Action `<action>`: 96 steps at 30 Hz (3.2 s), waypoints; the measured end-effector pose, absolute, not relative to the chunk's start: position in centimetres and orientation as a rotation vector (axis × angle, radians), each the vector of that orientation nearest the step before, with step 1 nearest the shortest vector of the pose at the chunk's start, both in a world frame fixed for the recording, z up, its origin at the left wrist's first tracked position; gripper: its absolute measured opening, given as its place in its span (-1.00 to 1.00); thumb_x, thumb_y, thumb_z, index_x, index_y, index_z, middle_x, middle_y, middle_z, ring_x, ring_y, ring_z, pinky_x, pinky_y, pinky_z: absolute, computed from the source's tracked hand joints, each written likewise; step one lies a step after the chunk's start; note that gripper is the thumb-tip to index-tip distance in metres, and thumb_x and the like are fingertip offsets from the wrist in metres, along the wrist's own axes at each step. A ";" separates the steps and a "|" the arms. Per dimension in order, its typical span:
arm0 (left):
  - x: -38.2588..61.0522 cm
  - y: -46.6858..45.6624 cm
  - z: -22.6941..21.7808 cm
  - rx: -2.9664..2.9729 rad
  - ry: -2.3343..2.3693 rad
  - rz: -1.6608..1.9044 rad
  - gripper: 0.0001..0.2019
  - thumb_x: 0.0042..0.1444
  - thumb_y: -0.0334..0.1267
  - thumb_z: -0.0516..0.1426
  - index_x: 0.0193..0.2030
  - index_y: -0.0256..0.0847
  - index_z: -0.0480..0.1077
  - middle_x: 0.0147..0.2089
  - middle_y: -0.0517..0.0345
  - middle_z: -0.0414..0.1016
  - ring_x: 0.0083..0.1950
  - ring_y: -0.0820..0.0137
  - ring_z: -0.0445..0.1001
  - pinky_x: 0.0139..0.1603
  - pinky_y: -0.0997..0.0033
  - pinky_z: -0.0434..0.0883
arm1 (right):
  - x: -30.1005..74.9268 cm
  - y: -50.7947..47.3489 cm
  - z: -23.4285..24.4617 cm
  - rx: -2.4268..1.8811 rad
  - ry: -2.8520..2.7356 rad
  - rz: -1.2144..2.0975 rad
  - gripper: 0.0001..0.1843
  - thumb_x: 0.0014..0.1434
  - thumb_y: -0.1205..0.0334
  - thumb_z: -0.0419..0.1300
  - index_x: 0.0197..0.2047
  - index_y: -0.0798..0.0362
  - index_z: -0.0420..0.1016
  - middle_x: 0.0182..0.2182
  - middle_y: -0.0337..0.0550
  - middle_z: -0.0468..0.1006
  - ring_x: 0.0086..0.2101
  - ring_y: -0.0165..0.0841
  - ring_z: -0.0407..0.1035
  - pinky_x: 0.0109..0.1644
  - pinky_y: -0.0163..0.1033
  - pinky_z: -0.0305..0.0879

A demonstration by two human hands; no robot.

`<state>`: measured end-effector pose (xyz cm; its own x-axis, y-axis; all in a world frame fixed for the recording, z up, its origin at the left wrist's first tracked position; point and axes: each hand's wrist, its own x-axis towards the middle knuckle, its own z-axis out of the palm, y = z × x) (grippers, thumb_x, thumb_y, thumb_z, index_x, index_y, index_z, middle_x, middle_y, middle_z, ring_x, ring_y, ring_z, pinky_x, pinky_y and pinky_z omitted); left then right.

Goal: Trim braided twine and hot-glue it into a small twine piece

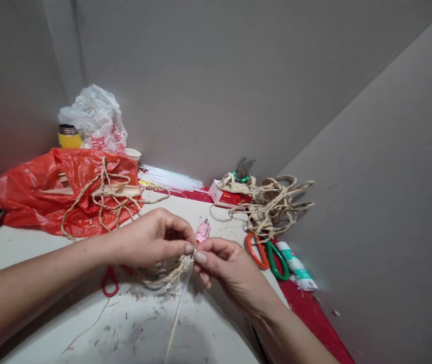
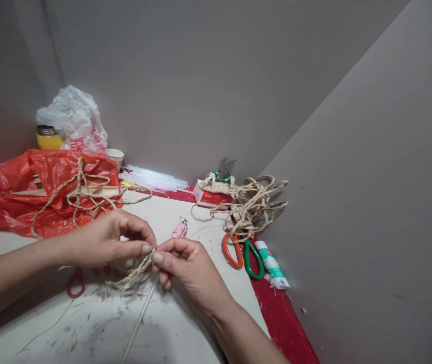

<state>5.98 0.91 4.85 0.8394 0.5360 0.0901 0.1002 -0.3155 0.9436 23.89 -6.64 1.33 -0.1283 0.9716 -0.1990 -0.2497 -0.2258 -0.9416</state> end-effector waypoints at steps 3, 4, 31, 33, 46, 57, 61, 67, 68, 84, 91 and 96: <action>6.0 0.9 4.8 1.824 0.479 0.466 -0.89 0.06 -0.38 0.13 -0.33 -0.33 0.50 -0.42 0.17 0.51 -0.41 0.51 0.38 -0.37 0.55 0.32 | 23.7 -6.6 1.2 -1.115 -0.961 1.541 -0.74 -0.13 0.14 0.46 -0.50 0.16 0.57 -0.61 -0.20 0.56 -0.67 -0.57 0.31 -0.61 -0.48 0.26; 6.0 0.9 4.8 1.801 0.482 0.469 -0.89 0.06 -0.38 0.14 -0.33 -0.33 0.50 -0.43 0.17 0.50 -0.41 0.51 0.38 -0.37 0.55 0.32 | 23.6 -6.6 1.1 -1.111 -0.954 1.537 -0.75 -0.13 0.15 0.46 -0.50 0.16 0.57 -0.61 -0.20 0.56 -0.68 -0.56 0.31 -0.61 -0.48 0.26; 7.0 -0.2 4.9 1.516 0.607 0.648 -0.82 -0.05 -0.28 0.27 -0.32 -0.29 0.42 -0.42 0.21 0.48 -0.38 0.50 0.41 -0.30 0.52 0.36 | 23.2 -6.9 0.1 -0.948 -0.881 1.268 -0.78 -0.06 0.17 0.41 -0.46 0.07 0.48 -0.68 -0.36 0.37 -0.68 -0.54 0.17 -0.59 -0.43 0.07; 7.4 -0.9 4.4 1.525 0.621 0.583 -0.86 -0.07 -0.35 0.27 -0.36 -0.29 0.41 -0.46 0.24 0.46 -0.42 0.53 0.39 -0.36 0.55 0.33 | 23.2 -6.9 0.0 -0.942 -0.873 1.227 -0.79 -0.04 0.17 0.41 -0.45 0.06 0.48 -0.67 -0.36 0.38 -0.66 -0.54 0.19 -0.57 -0.43 0.11; 7.7 -2.2 4.5 1.617 0.614 0.710 -0.91 0.01 -0.48 0.16 -0.47 -0.30 0.45 -0.52 0.25 0.47 -0.50 0.57 0.34 -0.45 0.60 0.26 | 23.5 -6.8 0.0 -0.817 -0.840 1.232 -0.55 0.03 -0.12 0.29 -0.13 0.03 0.55 -0.48 -0.25 0.42 -0.57 -0.49 0.25 -0.53 -0.40 0.20; 7.6 -2.5 3.5 1.876 0.661 0.788 -0.87 0.04 -0.43 0.11 -0.41 -0.27 0.50 -0.49 0.23 0.51 -0.47 0.54 0.36 -0.41 0.58 0.28 | 23.7 -7.1 -1.2 -0.960 -1.065 1.000 -0.88 0.03 0.19 0.38 -0.31 -0.03 0.61 -0.49 -0.26 0.45 -0.53 -0.46 0.24 -0.46 -0.34 0.18; 7.6 -2.6 4.0 1.706 0.656 0.698 -0.88 0.06 -0.37 0.13 -0.44 -0.30 0.48 -0.54 0.25 0.44 -0.50 0.54 0.32 -0.44 0.58 0.26 | 23.7 -7.2 -0.9 -0.968 -1.130 0.946 -0.97 0.08 0.23 0.34 -0.37 -0.02 0.60 -0.52 -0.28 0.43 -0.54 -0.46 0.23 -0.45 -0.33 0.17; 7.6 -2.4 4.5 1.473 0.585 0.609 -0.88 0.05 -0.34 0.17 -0.47 -0.31 0.45 -0.55 0.25 0.43 -0.54 0.58 0.26 -0.50 0.60 0.20 | 23.6 -7.2 -0.4 -0.915 -1.047 1.079 -0.88 0.09 0.19 0.34 -0.44 0.02 0.56 -0.62 -0.31 0.42 -0.58 -0.49 0.25 -0.47 -0.37 0.19; 7.6 -2.4 4.5 1.452 0.575 0.619 -0.87 0.05 -0.33 0.17 -0.47 -0.32 0.45 -0.53 0.23 0.46 -0.53 0.58 0.28 -0.50 0.61 0.21 | 23.6 -7.1 -0.3 -0.877 -1.011 1.137 -0.87 0.08 0.14 0.35 -0.38 0.00 0.58 -0.61 -0.30 0.44 -0.59 -0.48 0.28 -0.48 -0.37 0.21; 7.6 -2.2 4.0 1.734 0.720 0.809 -0.90 0.01 -0.44 0.12 -0.45 -0.32 0.46 -0.54 0.27 0.42 -0.49 0.57 0.29 -0.45 0.60 0.26 | 23.9 -6.2 0.3 -0.803 -0.761 1.127 -0.51 0.09 -0.19 0.21 -0.24 0.09 0.60 -0.60 -0.25 0.46 -0.65 -0.52 0.23 -0.56 -0.39 0.17; 7.6 -2.0 3.7 1.824 0.785 0.799 -0.89 0.01 -0.40 0.12 -0.45 -0.31 0.47 -0.52 0.25 0.43 -0.47 0.54 0.30 -0.43 0.57 0.27 | 24.0 -6.2 0.2 -0.827 -0.615 1.057 -0.53 0.11 0.07 0.29 -0.64 0.06 0.18 -0.76 -0.45 0.14 -0.73 -0.57 -0.03 -0.66 -0.43 0.03; 7.6 -1.9 3.5 1.847 0.750 0.807 -0.88 0.03 -0.40 0.11 -0.41 -0.31 0.49 -0.51 0.25 0.45 -0.46 0.54 0.32 -0.41 0.58 0.27 | 23.5 -6.4 0.0 -0.837 -0.777 0.990 -0.79 0.11 0.17 0.31 -0.43 0.04 0.39 -0.68 -0.43 0.26 -0.67 -0.56 0.10 -0.58 -0.44 0.05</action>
